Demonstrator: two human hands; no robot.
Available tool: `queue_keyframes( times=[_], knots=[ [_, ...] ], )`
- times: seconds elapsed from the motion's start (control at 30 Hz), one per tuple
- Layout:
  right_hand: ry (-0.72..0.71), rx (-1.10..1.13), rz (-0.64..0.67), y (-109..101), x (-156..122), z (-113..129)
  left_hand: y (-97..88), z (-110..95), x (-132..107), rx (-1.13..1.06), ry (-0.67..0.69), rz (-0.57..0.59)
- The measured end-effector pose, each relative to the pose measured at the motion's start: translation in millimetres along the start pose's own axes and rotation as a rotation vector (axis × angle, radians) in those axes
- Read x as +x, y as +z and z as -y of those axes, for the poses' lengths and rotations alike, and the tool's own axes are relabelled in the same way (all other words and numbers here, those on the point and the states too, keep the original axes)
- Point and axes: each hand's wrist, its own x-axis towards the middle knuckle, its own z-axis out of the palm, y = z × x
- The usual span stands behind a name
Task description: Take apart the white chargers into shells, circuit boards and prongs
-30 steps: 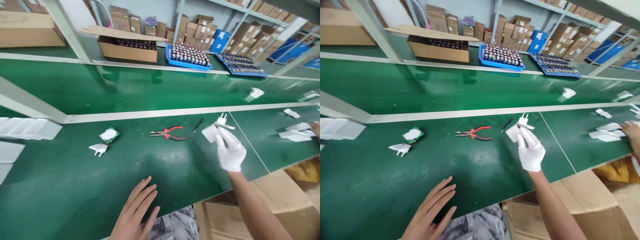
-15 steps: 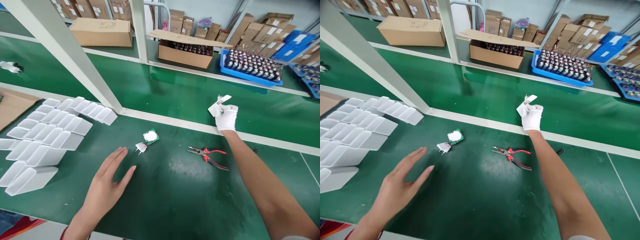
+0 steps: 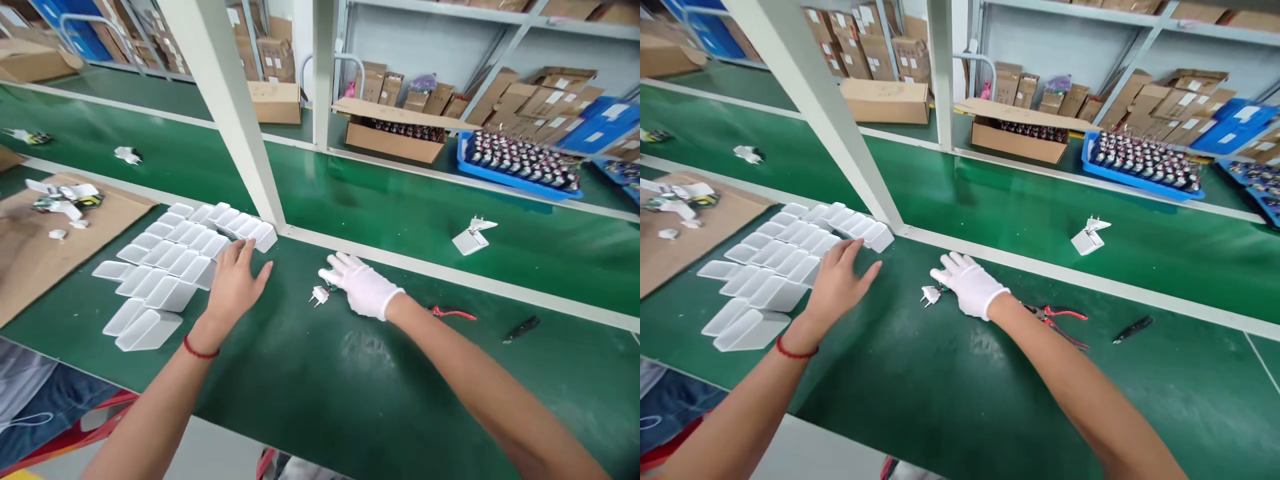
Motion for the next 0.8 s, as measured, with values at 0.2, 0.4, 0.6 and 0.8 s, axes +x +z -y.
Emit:
queue_keyframes(
  times=[0.2,0.4,0.6,0.8],
  knots=[
    [0.228,0.217,-0.045,-6.5,-7.8,15.6,14.5,5.0,33.0,0.053,-0.049,0.006],
    [0.45,0.79,-0.407,10.7,-142.9,18.1,11.2,-17.2,15.7,-0.153,0.091,-0.051],
    [0.558,1.491,-0.957,65.8,-253.2,46.6,15.6,-136.3,-84.6,-0.666,0.455,0.139],
    [0.727,1.638,-1.092,98.5,-308.1,67.9,23.2,-230.3,-176.5,-0.824,0.593,0.475]
  ],
)
